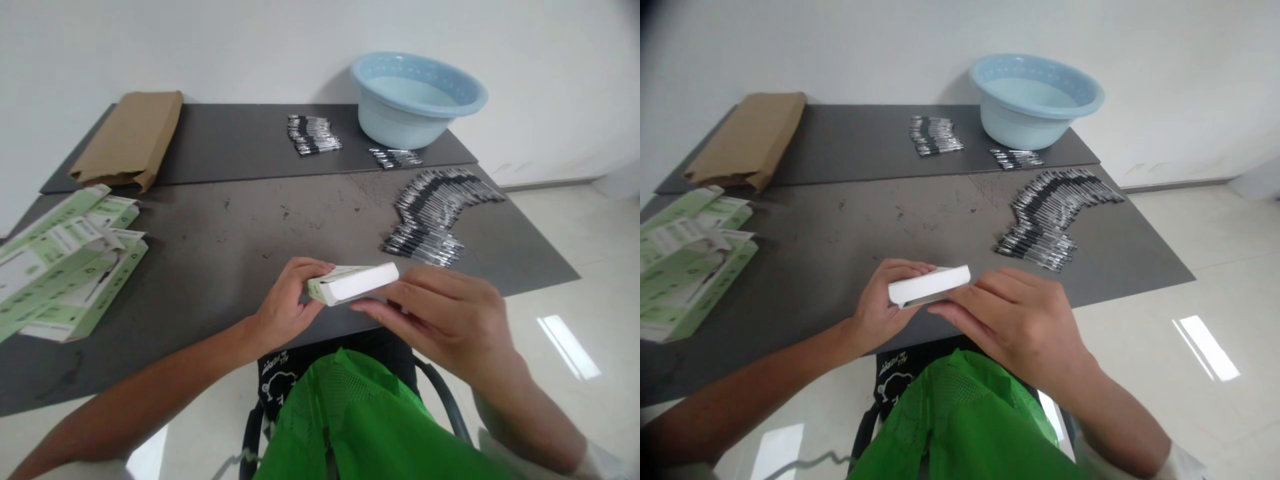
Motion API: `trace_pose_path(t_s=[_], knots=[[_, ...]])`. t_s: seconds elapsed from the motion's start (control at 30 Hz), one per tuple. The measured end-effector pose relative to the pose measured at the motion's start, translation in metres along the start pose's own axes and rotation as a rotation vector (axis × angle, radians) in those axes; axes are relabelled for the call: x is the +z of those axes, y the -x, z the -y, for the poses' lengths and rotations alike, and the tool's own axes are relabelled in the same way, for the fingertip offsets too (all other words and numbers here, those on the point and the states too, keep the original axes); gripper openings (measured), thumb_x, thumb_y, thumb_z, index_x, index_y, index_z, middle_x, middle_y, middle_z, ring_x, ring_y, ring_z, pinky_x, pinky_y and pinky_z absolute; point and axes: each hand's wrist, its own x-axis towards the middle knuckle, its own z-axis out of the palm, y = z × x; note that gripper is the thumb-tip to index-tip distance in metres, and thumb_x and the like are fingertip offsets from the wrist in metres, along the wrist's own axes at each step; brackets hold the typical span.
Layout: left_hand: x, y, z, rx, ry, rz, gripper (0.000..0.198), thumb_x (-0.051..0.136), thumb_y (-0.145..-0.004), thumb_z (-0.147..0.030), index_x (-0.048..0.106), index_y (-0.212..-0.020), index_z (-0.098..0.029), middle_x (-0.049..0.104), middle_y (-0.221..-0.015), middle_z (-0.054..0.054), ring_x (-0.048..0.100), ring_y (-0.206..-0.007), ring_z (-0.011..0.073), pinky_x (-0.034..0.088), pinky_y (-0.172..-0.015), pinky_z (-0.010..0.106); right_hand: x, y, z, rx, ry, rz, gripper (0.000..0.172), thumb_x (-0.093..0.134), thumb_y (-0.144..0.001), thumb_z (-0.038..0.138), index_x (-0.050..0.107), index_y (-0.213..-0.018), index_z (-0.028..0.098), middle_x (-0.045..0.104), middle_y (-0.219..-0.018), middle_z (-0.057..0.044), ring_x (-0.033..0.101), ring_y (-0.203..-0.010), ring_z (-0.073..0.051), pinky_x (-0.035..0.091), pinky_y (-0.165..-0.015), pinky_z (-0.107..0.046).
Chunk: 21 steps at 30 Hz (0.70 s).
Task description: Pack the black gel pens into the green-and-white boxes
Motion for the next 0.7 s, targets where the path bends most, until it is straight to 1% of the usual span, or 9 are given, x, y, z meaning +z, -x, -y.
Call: trace_pose_path(t_s=[0.07, 0.17, 0.3, 0.43, 0.53, 0.63, 0.7], knots=[[-0.002, -0.002, -0.002, 0.013, -0.096, 0.039, 0.043, 0.079, -0.098, -0.012, 0.06, -0.134, -0.024, 0.076, -0.124, 0.01, 0.079, -0.114, 0.0232, 0.069, -0.097, 0.04, -0.003, -0.003, -0.003, 0.005, 0.065, 0.079, 0.014, 0.074, -0.109, 0.03, 0.082, -0.105, 0.019, 0.073, -0.077, 0.001, 0.065, -0.066, -0.012, 0.044, -0.063, -0.03], [-0.005, -0.003, -0.004, 0.013, -0.206, 0.088, 0.04, 0.075, -0.1, -0.011, 0.06, -0.135, -0.022, 0.076, -0.123, 0.01, 0.078, -0.113, 0.0231, 0.069, -0.094, 0.038, -0.008, -0.007, -0.006, 0.009, 0.193, 0.184, 0.03, 0.065, -0.114, 0.038, 0.081, -0.096, 0.02, 0.069, -0.069, 0.002, 0.062, -0.057, -0.013, 0.035, -0.056, -0.033], [-0.006, -0.003, -0.004, 0.037, -0.246, 0.106, 0.04, 0.073, -0.102, -0.013, 0.058, -0.137, -0.023, 0.075, -0.124, 0.01, 0.077, -0.113, 0.0236, 0.069, -0.096, 0.04, -0.013, -0.009, -0.007, 0.043, 0.268, 0.281, 0.052, 0.05, -0.118, 0.05, 0.073, -0.081, 0.021, 0.066, -0.06, 0.001, 0.057, -0.048, -0.014, 0.022, -0.052, -0.036], [-0.006, -0.003, -0.002, 0.06, -0.271, 0.111, 0.039, 0.072, -0.103, -0.013, 0.059, -0.138, -0.023, 0.074, -0.123, 0.01, 0.078, -0.113, 0.0232, 0.07, -0.096, 0.039, -0.014, -0.014, -0.008, 0.075, 0.315, 0.344, 0.067, 0.036, -0.119, 0.061, 0.068, -0.074, 0.022, 0.064, -0.054, 0.0, 0.051, -0.042, -0.014, 0.019, -0.051, -0.035], [-0.007, -0.003, -0.002, 0.072, -0.274, 0.123, 0.038, 0.071, -0.103, -0.012, 0.059, -0.138, -0.022, 0.073, -0.123, 0.01, 0.077, -0.114, 0.0231, 0.07, -0.098, 0.038, -0.013, -0.018, -0.01, 0.079, 0.312, 0.364, 0.071, 0.031, -0.114, 0.071, 0.066, -0.075, 0.023, 0.067, -0.056, 0.0, 0.055, -0.042, -0.015, 0.018, -0.052, -0.035], [-0.008, -0.003, -0.002, 0.08, -0.295, 0.13, 0.034, 0.069, -0.104, -0.013, 0.061, -0.137, -0.021, 0.074, -0.122, 0.011, 0.077, -0.114, 0.0236, 0.07, -0.099, 0.037, -0.013, -0.02, -0.015, 0.079, 0.262, 0.397, 0.072, 0.027, -0.115, 0.07, 0.067, -0.078, 0.023, 0.07, -0.058, -0.001, 0.058, -0.044, -0.017, 0.02, -0.053, -0.034], [-0.008, -0.003, -0.003, 0.096, -0.315, 0.15, 0.032, 0.066, -0.105, -0.013, 0.062, -0.136, -0.021, 0.074, -0.122, 0.012, 0.077, -0.114, 0.0241, 0.07, -0.098, 0.038, -0.017, -0.018, -0.019, 0.09, 0.206, 0.466, 0.068, 0.034, -0.115, 0.07, 0.067, -0.078, 0.023, 0.068, -0.057, 0.0, 0.058, -0.044, -0.016, 0.02, -0.053, -0.033]])
